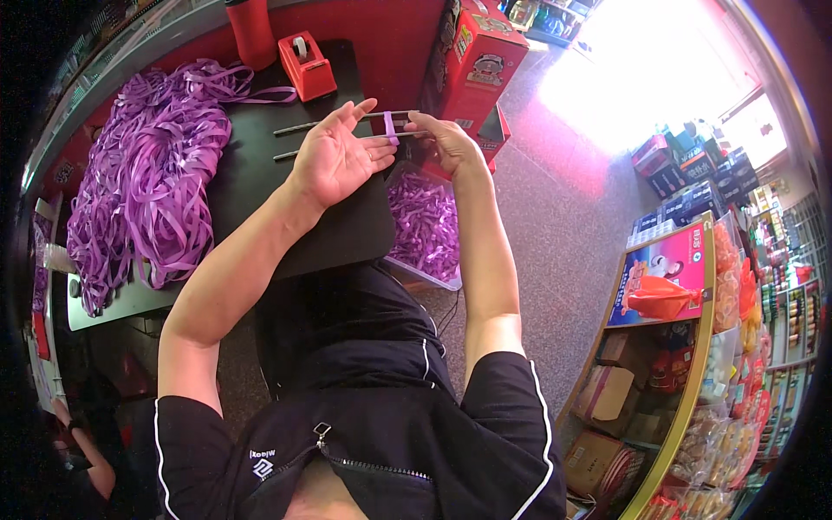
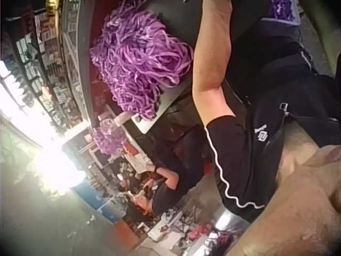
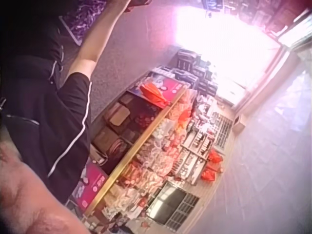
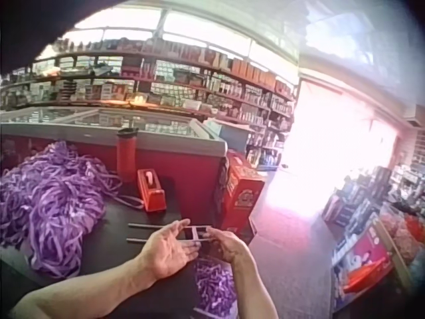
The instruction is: Tying purple ribbons around metal rods to create decorative bundles.
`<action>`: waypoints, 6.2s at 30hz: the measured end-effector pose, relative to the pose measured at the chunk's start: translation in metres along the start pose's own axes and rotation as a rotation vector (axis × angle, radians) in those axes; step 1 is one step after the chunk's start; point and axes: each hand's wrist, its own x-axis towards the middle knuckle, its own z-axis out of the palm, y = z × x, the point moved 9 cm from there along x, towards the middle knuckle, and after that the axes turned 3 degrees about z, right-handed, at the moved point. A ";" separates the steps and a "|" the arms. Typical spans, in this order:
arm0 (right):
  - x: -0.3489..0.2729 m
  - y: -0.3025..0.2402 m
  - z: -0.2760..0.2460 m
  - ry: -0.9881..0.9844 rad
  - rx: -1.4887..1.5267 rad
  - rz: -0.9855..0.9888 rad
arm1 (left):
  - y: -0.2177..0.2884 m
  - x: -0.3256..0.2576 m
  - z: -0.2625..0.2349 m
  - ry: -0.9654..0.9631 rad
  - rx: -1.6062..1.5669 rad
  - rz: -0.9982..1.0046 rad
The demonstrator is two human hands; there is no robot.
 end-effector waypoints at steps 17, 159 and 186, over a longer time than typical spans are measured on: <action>0.033 0.046 0.023 -0.347 0.232 0.203 | -0.002 0.002 0.006 -0.059 -0.086 -0.011; 0.027 0.067 0.086 -0.744 1.142 0.172 | -0.002 0.001 0.000 0.238 -0.078 -0.025; -0.063 -0.079 0.032 0.354 -0.740 -0.719 | -0.002 -0.004 0.002 0.204 -0.121 -0.008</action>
